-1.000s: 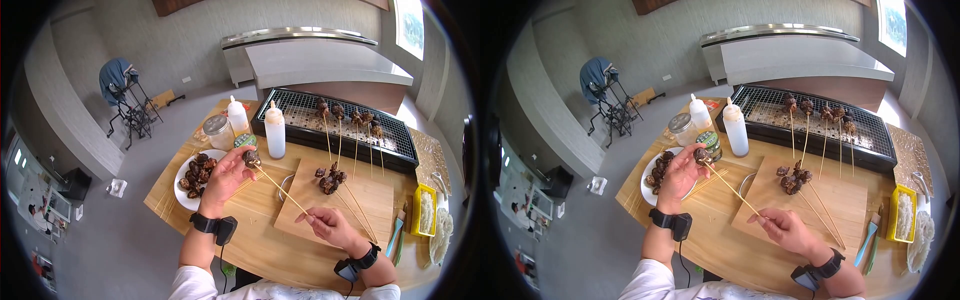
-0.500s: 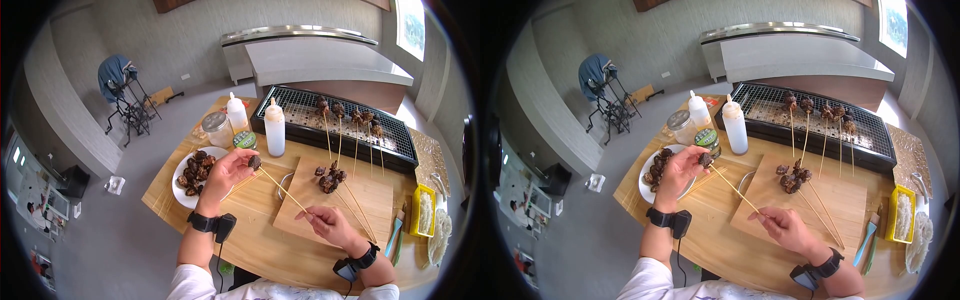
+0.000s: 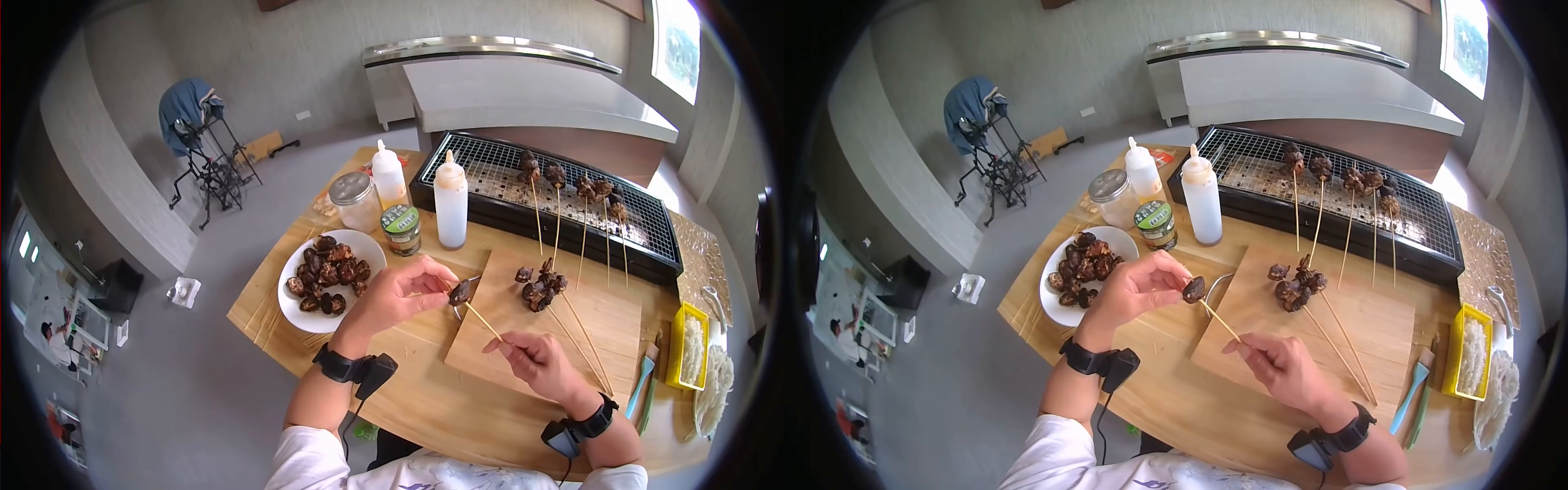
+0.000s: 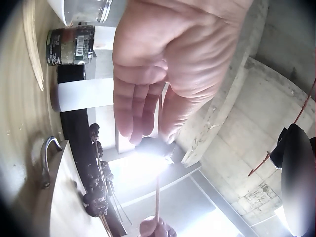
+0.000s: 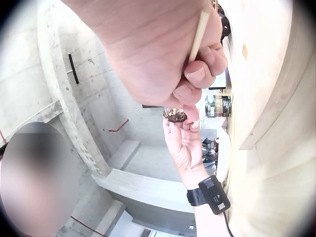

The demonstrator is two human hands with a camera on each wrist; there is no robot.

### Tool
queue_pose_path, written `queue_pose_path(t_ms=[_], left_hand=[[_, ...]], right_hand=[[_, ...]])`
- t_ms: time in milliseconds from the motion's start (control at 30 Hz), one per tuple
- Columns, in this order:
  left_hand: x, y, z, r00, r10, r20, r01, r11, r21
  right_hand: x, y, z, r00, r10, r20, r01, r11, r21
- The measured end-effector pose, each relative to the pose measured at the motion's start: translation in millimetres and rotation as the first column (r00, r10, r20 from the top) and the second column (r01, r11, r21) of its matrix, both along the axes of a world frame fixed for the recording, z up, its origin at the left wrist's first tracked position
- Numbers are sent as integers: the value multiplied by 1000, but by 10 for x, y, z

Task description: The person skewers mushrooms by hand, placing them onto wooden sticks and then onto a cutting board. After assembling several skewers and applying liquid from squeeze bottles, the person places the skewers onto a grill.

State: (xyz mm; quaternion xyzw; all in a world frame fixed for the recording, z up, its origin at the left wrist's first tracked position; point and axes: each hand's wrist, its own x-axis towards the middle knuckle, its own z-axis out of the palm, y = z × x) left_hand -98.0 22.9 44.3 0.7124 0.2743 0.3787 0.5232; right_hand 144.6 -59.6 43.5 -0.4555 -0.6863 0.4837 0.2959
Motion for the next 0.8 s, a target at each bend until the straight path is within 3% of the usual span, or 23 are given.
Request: queue_pose_path(t_ms=[67,167,233,300,367,400,433,500,633,700,800], left_hand=[[-20,-2,6,999,36,5,-36,999,-41],[-113,23,81,995,76,-66,-69,992,103],[-289,13,197,942,312,-120,-301,948,102],[-529,10,310,809,533,-248,-492,844,212],[-774,51,302,604,718,-345,-579,693,430],[-842,36,371,477,756,-449,-567,655,500],[-971,85,311,445,779,-442,-535,627,566],[-1101,124,259,316,735,-599,-467,671,576],[-1258,197,-4,324,702,-634,-375,710,596],[-1234,194,-54,188,616,-765,-294,778,555],[-1245,199,-120,154,631,-760,-200,773,601]], right_hand=[[-1,5,-47,1000,8,-28,-9,999,-31],[-30,13,-77,997,27,-71,-35,993,-111],[-48,16,-84,996,27,-90,-42,985,-165],[-47,7,-90,993,36,-113,-57,981,-188],[-51,11,-111,991,39,-131,-64,978,-200],[-56,17,-125,988,42,-148,-72,975,-208],[-59,20,-142,987,44,-153,-76,975,-209],[-57,25,-173,977,40,-211,-98,957,-274],[-57,23,-191,975,56,-216,-113,958,-262],[-55,25,-198,977,58,-204,-109,962,-251],[-50,28,-209,972,50,-232,-115,954,-278]])
